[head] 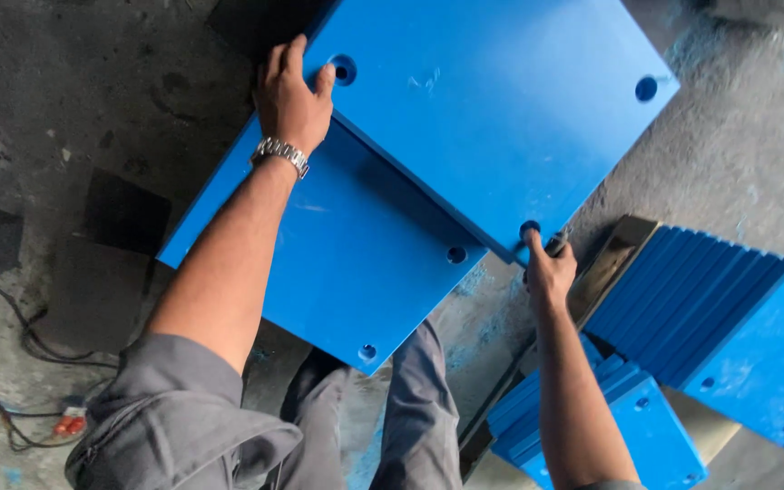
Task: The person is manually deburring the edges and holes of molded blue plastic plates using a hand-held tool.
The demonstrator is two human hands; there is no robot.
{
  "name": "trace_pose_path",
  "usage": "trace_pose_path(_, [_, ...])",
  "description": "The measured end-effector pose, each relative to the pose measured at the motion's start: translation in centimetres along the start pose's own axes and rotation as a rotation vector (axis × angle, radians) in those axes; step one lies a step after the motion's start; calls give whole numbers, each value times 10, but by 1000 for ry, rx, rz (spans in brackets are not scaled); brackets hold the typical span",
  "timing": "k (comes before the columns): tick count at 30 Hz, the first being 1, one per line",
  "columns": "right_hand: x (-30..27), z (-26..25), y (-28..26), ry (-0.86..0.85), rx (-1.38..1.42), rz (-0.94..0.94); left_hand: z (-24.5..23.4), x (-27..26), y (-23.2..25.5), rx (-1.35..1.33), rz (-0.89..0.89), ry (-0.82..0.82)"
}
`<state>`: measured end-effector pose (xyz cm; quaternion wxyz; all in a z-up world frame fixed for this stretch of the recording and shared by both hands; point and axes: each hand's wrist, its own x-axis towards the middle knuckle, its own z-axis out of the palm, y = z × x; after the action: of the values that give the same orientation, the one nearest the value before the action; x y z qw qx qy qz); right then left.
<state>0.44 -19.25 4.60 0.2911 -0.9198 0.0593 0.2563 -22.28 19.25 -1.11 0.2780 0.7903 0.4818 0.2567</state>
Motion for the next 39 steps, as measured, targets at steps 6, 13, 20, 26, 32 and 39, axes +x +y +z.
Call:
trace_pose_path(6, [-32,4,16,-28,-56,76,-17,-10,6,202,-69,-43])
trace_pose_path(13, [-115,-15,115,-143,123,257,-84,-99,12,291,-171,-316])
trace_pose_path(20, [-213,-40,184,-291,178,452,-95,-129,4,-68,-358,-610])
trace_pose_path(26, [-278,-54,237,-358,223,577,-58,-159,45,94,-487,-673])
trace_pose_path(32, [-315,-147,331,-246,254,570,-65,-287,97,198,-433,-495])
trace_pose_path(39, [-323,-264,522,-182,35,528,-12,-453,196,174,-619,-530])
